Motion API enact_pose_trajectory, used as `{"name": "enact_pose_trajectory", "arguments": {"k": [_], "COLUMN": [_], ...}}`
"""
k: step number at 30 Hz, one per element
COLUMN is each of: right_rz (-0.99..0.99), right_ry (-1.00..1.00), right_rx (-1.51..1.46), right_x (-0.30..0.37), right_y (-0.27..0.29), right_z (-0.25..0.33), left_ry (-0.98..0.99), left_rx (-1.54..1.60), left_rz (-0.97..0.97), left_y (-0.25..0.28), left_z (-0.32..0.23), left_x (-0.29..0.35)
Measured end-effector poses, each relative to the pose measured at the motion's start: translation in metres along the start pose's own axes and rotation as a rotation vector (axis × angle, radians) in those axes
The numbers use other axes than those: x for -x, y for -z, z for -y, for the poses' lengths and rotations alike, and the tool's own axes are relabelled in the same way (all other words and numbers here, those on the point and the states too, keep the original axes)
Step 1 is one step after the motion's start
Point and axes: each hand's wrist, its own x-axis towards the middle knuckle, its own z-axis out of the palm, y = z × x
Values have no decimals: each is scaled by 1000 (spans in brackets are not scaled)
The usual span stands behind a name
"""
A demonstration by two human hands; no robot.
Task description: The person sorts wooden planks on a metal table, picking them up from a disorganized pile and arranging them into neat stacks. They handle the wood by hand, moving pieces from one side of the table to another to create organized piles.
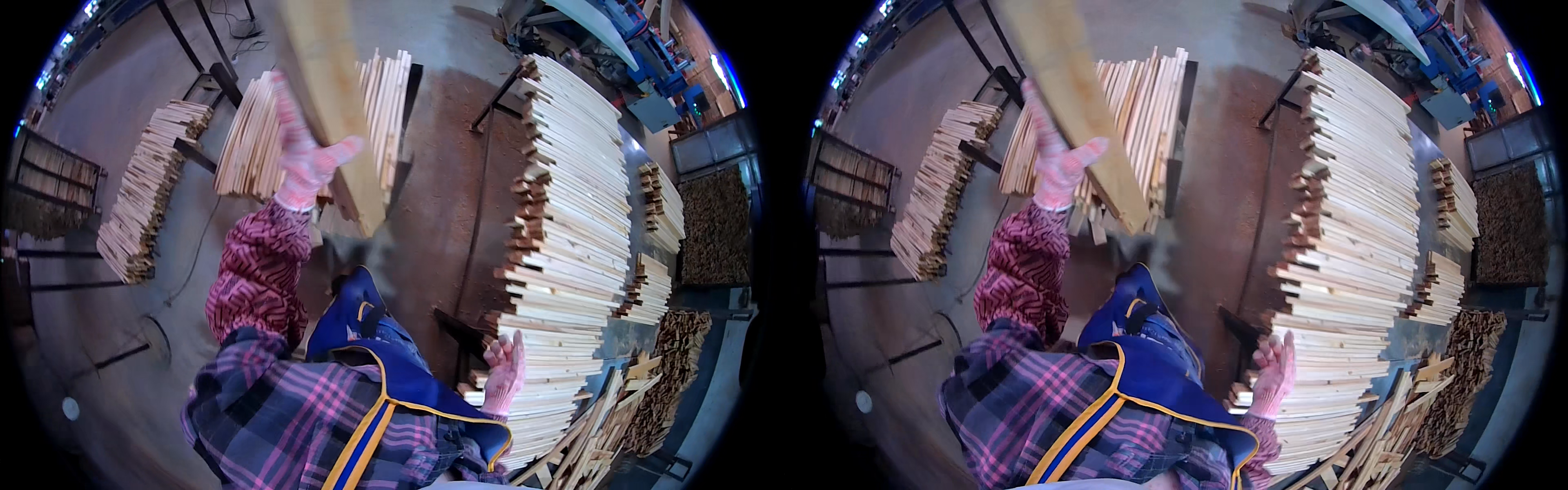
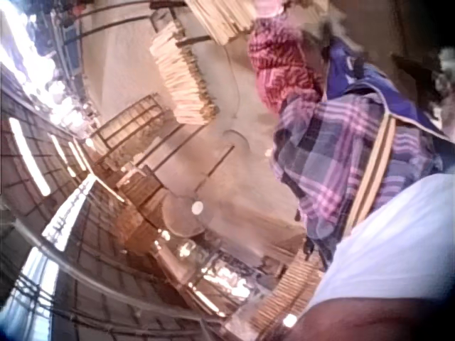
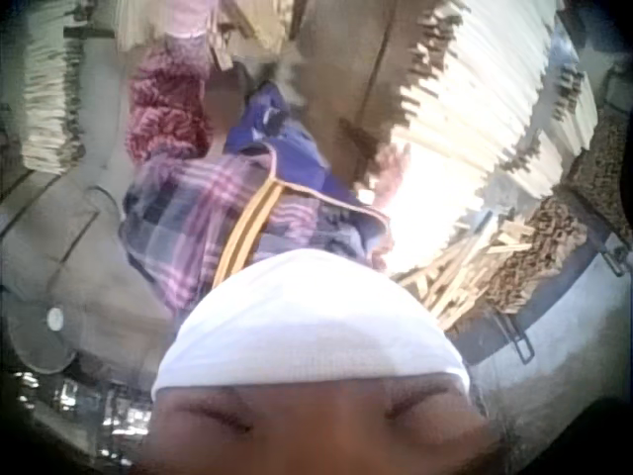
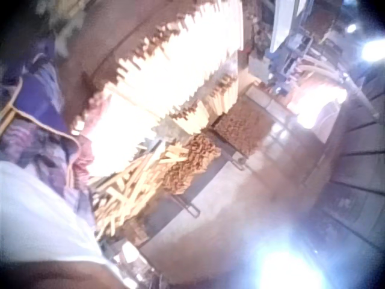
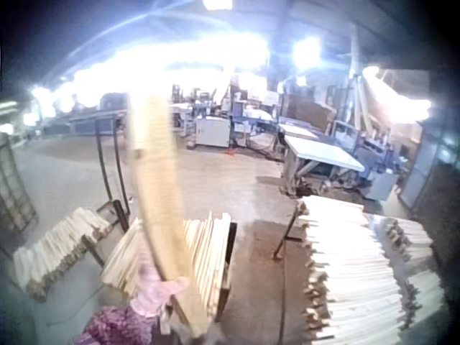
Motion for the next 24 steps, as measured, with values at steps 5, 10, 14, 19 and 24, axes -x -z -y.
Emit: {"name": "enact_pose_trajectory", "arguments": {"k": [5,10,14,19,24], "right_rz": [318,556,472,484,522], "right_ry": [-209,-313,-323,-333,-375], "right_rx": [73,56,288,368,283], "right_x": [-20,-51,-66,-77,-109], "right_y": [-132,-161,-183,-219,-198], "right_z": [3,5,-1,-19,-24], "left_ry": [-12,169,446,637,808], "left_rx": [-486,-780,-535,-885,-1477], "left_rz": [-148,-315,-599,-494,-120], "left_y": [77,81,84,157,240], "left_z": [18,79,86,64,36], "left_x": [-16,36,2,-55,-92]}}
